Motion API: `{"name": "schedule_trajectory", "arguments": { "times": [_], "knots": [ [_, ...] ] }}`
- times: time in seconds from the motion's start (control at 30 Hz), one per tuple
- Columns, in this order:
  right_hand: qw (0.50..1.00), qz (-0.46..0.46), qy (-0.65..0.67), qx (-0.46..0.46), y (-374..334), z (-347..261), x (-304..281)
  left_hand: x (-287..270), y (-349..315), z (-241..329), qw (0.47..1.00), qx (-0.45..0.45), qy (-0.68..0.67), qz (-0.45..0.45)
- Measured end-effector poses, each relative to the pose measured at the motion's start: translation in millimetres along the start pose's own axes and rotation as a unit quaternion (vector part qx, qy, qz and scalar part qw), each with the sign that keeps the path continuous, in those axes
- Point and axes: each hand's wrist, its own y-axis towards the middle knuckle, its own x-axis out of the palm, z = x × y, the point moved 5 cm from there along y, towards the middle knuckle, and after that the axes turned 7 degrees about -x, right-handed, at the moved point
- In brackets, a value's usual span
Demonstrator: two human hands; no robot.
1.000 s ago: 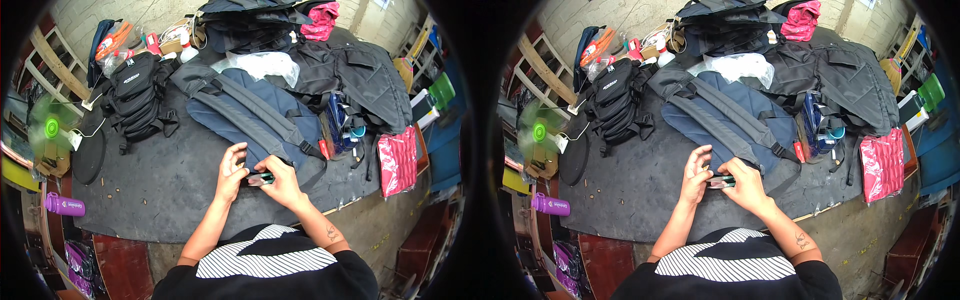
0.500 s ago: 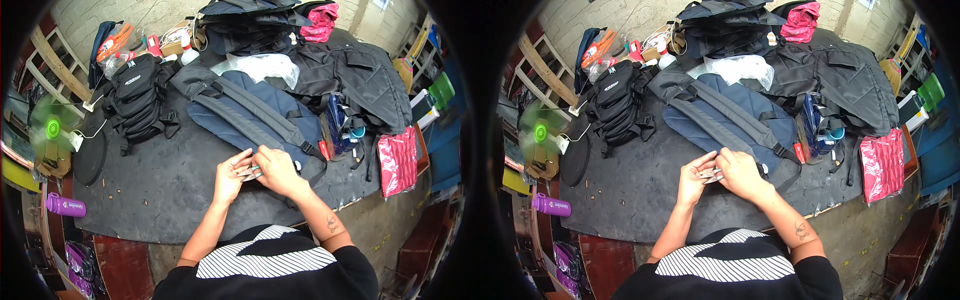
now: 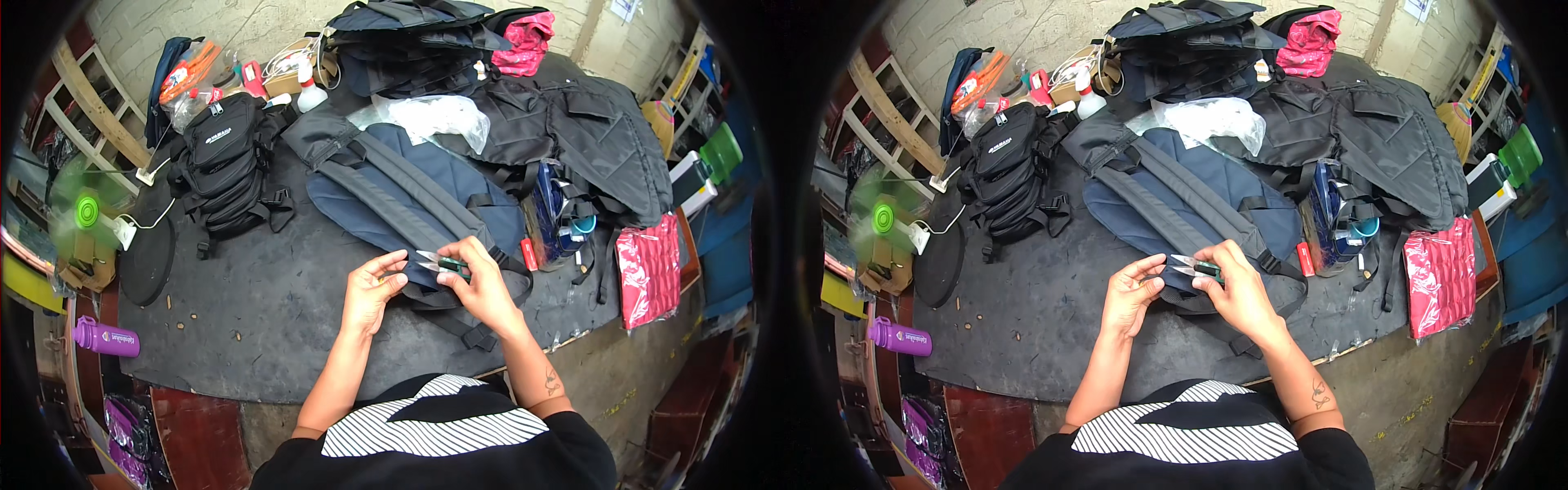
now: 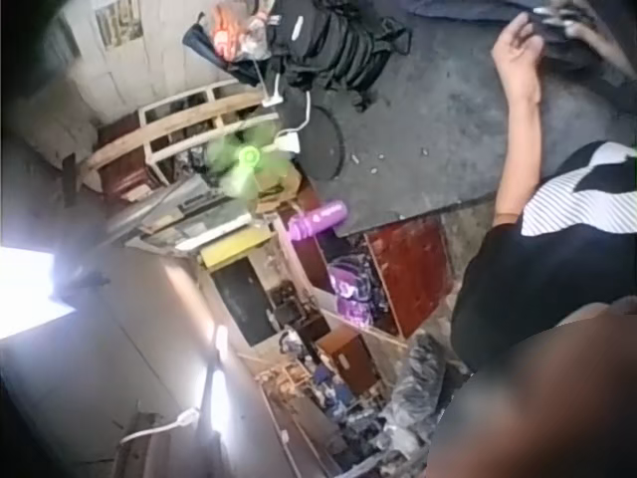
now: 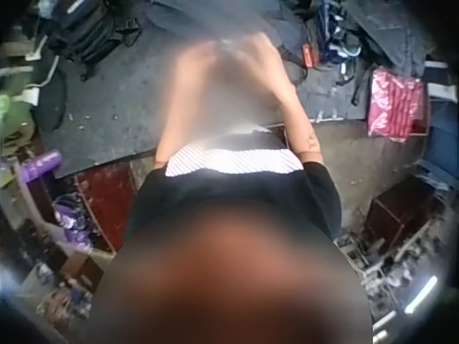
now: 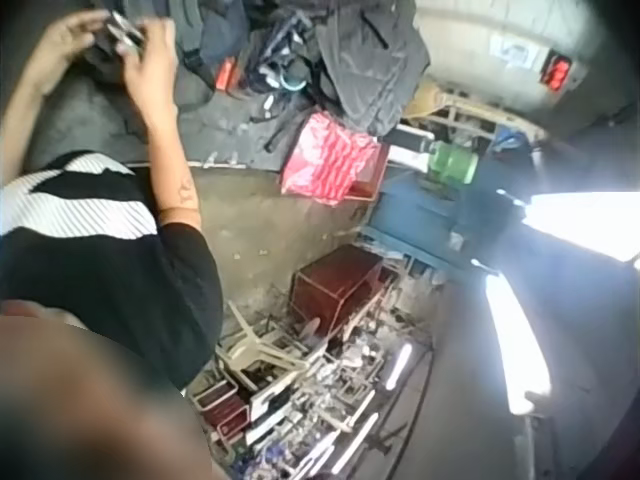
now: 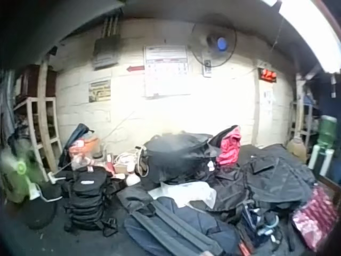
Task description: Adjusting straps, attaching buckles, and sealing nylon ends on backpacks using scissors and a lighter.
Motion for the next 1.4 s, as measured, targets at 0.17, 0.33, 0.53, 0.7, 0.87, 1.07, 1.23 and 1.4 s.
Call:
{"name": "schedule_trajectory", "arguments": {
  "times": [0.17,0.33,0.53,0.7,0.87,1.07,1.23,1.4],
  "knots": [
    [0.997,0.015,-0.046,-0.058,-2,1,6,3,1,-1,1.000,-0.002,-0.016,-0.003],
    [0.991,0.033,-0.081,-0.101,0,-1,9,1,2,-2,1.000,0.005,-0.006,-0.005],
    [0.987,0.065,-0.105,-0.099,0,2,9,2,1,0,1.000,0.003,-0.004,0.000],
    [0.977,-0.027,-0.134,-0.163,-7,-28,2,-1,5,1,1.000,0.014,0.011,-0.022],
    [0.994,-0.088,0.050,-0.052,-16,3,-1,7,10,-1,0.986,-0.016,0.153,-0.064],
    [0.934,0.188,-0.292,0.086,-41,66,-59,-25,6,-20,0.888,0.048,0.451,0.074],
    [0.866,0.109,-0.442,0.207,-72,132,-72,-27,-9,-27,0.919,-0.066,0.372,0.116],
    [0.873,0.157,-0.450,0.105,-38,149,-74,31,-27,-21,0.826,0.066,0.552,0.089]
  ]
}}
